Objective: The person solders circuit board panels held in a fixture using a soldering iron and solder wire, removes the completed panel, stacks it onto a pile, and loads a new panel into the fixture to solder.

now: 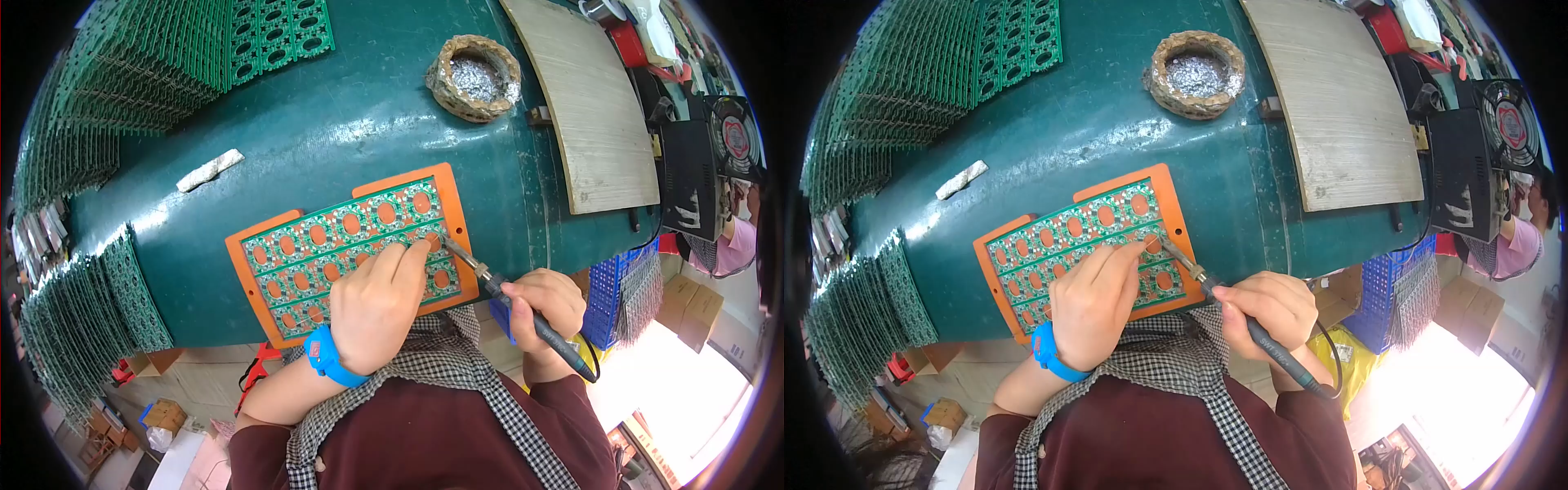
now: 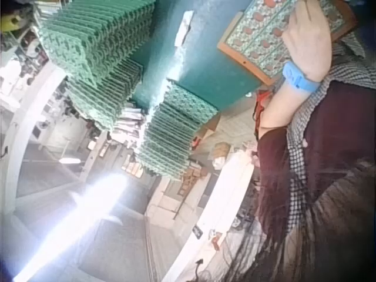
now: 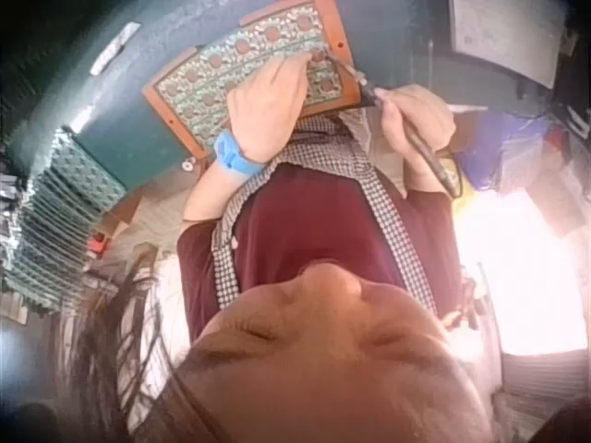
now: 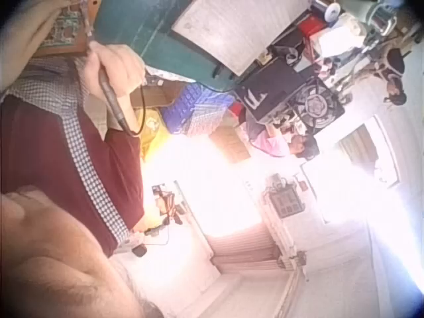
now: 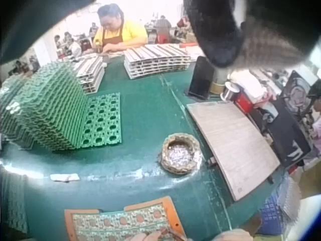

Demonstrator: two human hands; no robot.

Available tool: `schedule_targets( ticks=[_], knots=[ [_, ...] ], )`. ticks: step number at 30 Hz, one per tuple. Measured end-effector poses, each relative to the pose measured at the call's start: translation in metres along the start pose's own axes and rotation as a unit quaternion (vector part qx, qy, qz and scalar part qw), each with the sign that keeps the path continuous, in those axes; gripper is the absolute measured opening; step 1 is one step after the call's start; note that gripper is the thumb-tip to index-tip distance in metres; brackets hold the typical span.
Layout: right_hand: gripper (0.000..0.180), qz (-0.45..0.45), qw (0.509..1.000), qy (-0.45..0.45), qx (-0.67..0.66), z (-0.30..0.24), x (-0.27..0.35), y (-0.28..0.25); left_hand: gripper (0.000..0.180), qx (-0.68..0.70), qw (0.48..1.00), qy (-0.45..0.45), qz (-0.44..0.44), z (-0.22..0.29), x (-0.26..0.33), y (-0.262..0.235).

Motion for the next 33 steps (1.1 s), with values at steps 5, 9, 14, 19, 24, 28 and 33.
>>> schedule_targets(
  ticks=[5, 9, 14, 19, 24, 28, 33],
  knots=[
    [0.009, 0.005, 1.0, 0.001, 0.011, -0.003, 0.004, -0.003, 0.029, 0.02, 0.999, -0.001, -0.037, -0.001, 0.0, 0.001],
    [0.012, 0.066, 0.996, 0.062, -0.002, -0.005, 0.009, -0.02, 0.02, 0.058, 0.997, -0.047, 0.027, 0.004, -0.002, -0.011],
    [0.011, 0.041, 0.998, 0.037, -0.005, -0.009, 0.016, -0.026, 0.02, 0.072, 0.996, -0.053, -0.012, 0.011, 0.015, -0.009],
    [0.009, 0.015, 1.0, 0.013, 0.022, -0.012, 0.018, -0.024, 0.024, 0.084, 0.996, -0.033, -0.008, 0.014, 0.019, -0.006],
    [0.009, 0.015, 1.0, -0.004, 0.02, -0.013, 0.018, -0.022, 0.025, 0.079, 0.996, -0.035, -0.016, 0.014, 0.021, -0.008],
    [0.008, 0.015, 1.0, -0.007, 0.016, -0.012, 0.021, -0.02, 0.024, 0.08, 0.996, -0.036, -0.023, 0.015, 0.023, -0.007],
    [0.007, 0.013, 1.0, -0.017, 0.011, -0.012, 0.023, -0.019, 0.023, 0.082, 0.996, -0.025, -0.038, 0.015, 0.024, -0.004]
  ],
)
Point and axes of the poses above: each hand's wrist, its own x-axis away from the middle knuckle, its own y-axis out of the palm, z = x × y, the point moved 5 cm from there along -x, towards the middle knuckle, and after that the axes turned 13 degrees about z, right-handed, at the moved point
